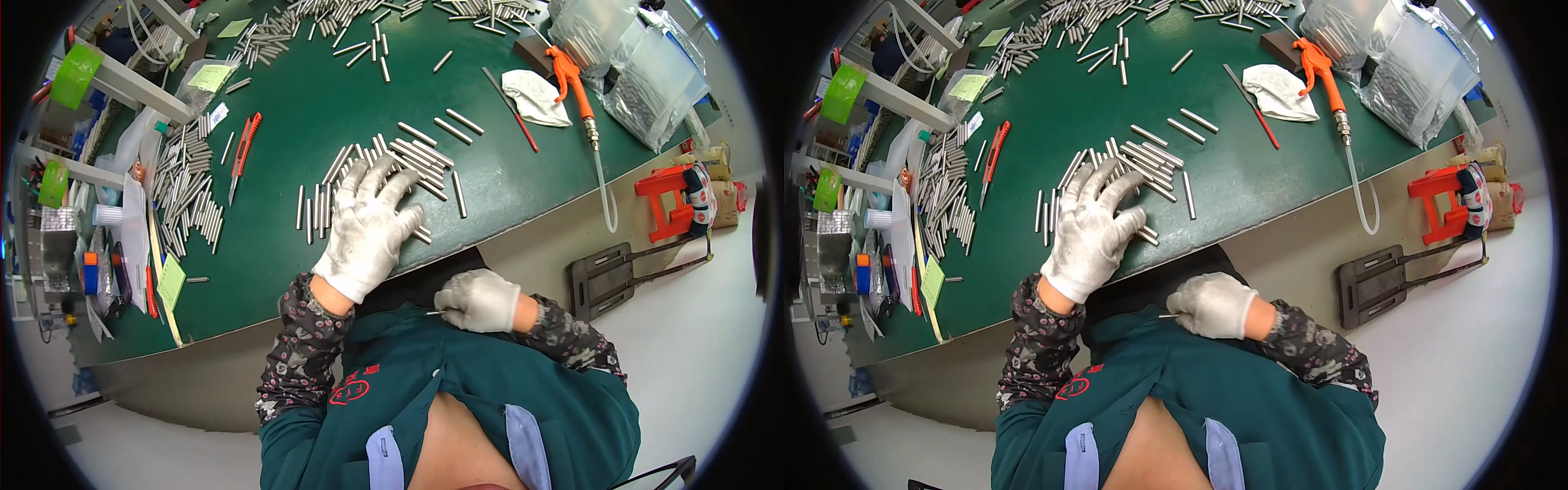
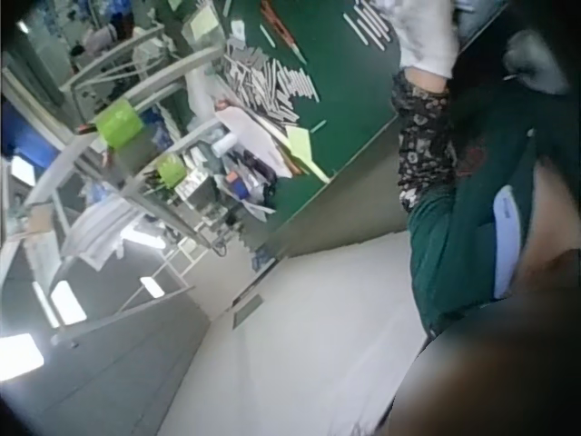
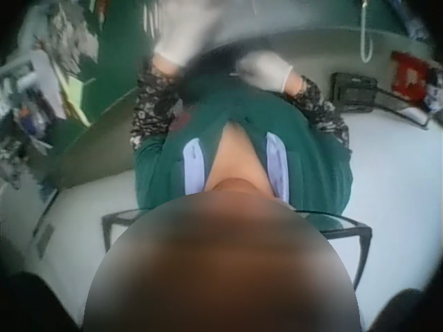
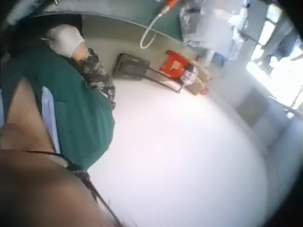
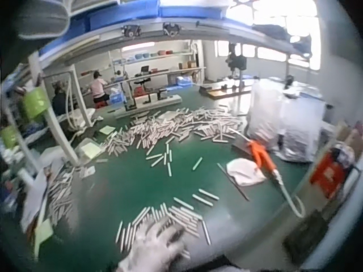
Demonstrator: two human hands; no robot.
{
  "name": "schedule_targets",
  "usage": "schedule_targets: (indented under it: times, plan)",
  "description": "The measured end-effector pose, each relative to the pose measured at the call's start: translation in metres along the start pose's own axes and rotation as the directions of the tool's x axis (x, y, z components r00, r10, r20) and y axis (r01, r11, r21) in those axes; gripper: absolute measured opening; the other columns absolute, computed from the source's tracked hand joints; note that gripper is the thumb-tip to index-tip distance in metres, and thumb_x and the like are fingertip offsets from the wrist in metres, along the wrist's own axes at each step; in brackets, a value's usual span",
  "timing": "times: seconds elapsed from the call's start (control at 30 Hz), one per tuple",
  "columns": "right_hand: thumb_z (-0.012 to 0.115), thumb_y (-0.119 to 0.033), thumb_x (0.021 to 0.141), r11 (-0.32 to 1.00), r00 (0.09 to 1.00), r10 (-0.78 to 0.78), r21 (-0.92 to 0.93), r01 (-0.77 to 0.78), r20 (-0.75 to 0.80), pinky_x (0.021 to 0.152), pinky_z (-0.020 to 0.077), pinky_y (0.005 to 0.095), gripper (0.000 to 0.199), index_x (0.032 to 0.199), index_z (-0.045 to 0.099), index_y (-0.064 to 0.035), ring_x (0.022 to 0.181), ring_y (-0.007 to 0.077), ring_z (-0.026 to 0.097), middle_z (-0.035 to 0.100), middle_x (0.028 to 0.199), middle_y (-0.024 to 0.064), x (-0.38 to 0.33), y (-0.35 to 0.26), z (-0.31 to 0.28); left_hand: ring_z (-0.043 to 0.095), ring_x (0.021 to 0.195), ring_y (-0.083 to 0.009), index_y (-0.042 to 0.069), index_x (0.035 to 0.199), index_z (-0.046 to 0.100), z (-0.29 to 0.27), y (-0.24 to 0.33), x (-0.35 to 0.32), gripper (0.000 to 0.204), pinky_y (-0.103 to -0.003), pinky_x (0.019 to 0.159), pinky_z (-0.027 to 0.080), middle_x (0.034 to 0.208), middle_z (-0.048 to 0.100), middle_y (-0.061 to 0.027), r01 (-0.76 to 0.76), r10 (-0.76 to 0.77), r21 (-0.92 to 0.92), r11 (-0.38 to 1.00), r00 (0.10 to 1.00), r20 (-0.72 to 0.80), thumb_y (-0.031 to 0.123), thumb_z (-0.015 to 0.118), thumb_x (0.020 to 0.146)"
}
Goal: Organizing small metal pins into rows on a workbench, cleaning them with a cloth, and using an air blow gun to remove debris.
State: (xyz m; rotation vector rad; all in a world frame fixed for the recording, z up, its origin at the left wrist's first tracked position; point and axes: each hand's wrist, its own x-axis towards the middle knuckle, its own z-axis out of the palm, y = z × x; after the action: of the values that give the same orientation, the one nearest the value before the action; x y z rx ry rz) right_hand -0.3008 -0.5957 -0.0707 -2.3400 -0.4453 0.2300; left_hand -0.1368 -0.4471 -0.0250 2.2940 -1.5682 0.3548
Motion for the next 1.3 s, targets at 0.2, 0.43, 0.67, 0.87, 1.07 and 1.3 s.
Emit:
schedule_targets:
  times: [0.2,0.43,0.67,0.87,1.07,1.3]
  plan:
    - [0.068,-0.011,0.076,0.93,0.749,0.348,0.107,-0.351,-0.564,0.062,0.0506,0.0391,0.026,0.101,0.06,-0.0077,0.068,0.0285,0.063,0.062,0.068,0.0092,0.021,-0.036,-0.04,0.052,0.118,-0.0328,0.015,0.077,0.064,-0.002,0.01,-0.021,0.013,-0.052,0.103,0.036,0.12,0.06,-0.0066,-0.083,0.078,-0.06,0.995,0.993,-0.092,0.013,0.068,0.065]
    - [0.073,-0.015,0.071,0.896,0.741,0.311,-0.076,-0.437,-0.595,0.06,0.0496,0.0384,0.031,0.099,0.061,-0.0058,0.067,0.0277,0.063,0.063,0.074,0.0092,0.046,-0.037,-0.037,0.056,0.096,-0.0303,0.01,0.09,0.058,0.0,0.029,-0.051,0.036,-0.044,0.082,0.044,0.102,0.058,-0.007,0.171,-0.205,-0.173,0.97,0.957,-0.203,0.021,0.078,0.061]
    - [0.07,-0.013,0.072,0.889,0.827,0.261,-0.211,-0.407,-0.497,0.064,0.0501,0.0391,0.027,0.098,0.062,-0.0094,0.076,0.029,0.063,0.062,0.082,0.0097,0.045,-0.04,-0.037,0.054,0.099,-0.0312,0.011,0.092,0.06,-0.001,0.03,-0.056,0.045,-0.046,0.086,0.041,0.098,0.057,-0.0059,0.202,-0.219,-0.122,0.972,0.965,-0.144,0.033,0.081,0.058]
    - [0.06,-0.011,0.075,0.795,0.903,0.186,-0.482,-0.37,-0.387,0.061,0.0522,0.0375,0.015,0.09,0.06,-0.0086,0.076,0.0239,0.064,0.059,0.083,0.0072,0.044,-0.037,-0.051,0.053,0.1,-0.0325,0.013,0.109,0.063,-0.006,0.033,-0.05,0.061,-0.046,0.088,0.04,0.098,0.057,-0.0059,0.358,-0.36,-0.123,0.925,0.933,0.006,0.033,0.083,0.055]
    - [0.06,-0.011,0.074,0.851,0.929,-0.048,-0.502,-0.154,-0.367,0.065,0.0516,0.0361,0.014,0.088,0.062,-0.0095,0.076,0.0231,0.063,0.06,0.085,0.0065,0.05,-0.033,-0.042,0.054,0.099,-0.0323,0.014,0.117,0.063,-0.002,0.032,-0.049,0.068,-0.046,0.088,0.04,0.1,0.057,-0.0058,0.274,-0.276,-0.072,0.959,0.961,-0.014,0.032,0.084,0.054]
    - [0.065,-0.013,0.076,0.827,0.694,0.188,-0.269,-0.493,-0.695,0.062,0.0498,0.0415,0.018,0.092,0.059,-0.0088,0.07,0.0294,0.062,0.062,0.079,0.0101,0.043,-0.018,-0.057,0.057,0.094,-0.0282,0.011,0.097,0.064,-0.004,0.016,-0.045,0.039,-0.043,0.082,0.043,0.097,0.059,-0.0062,0.368,-0.367,-0.024,0.929,0.915,-0.165,0.024,0.079,0.064]
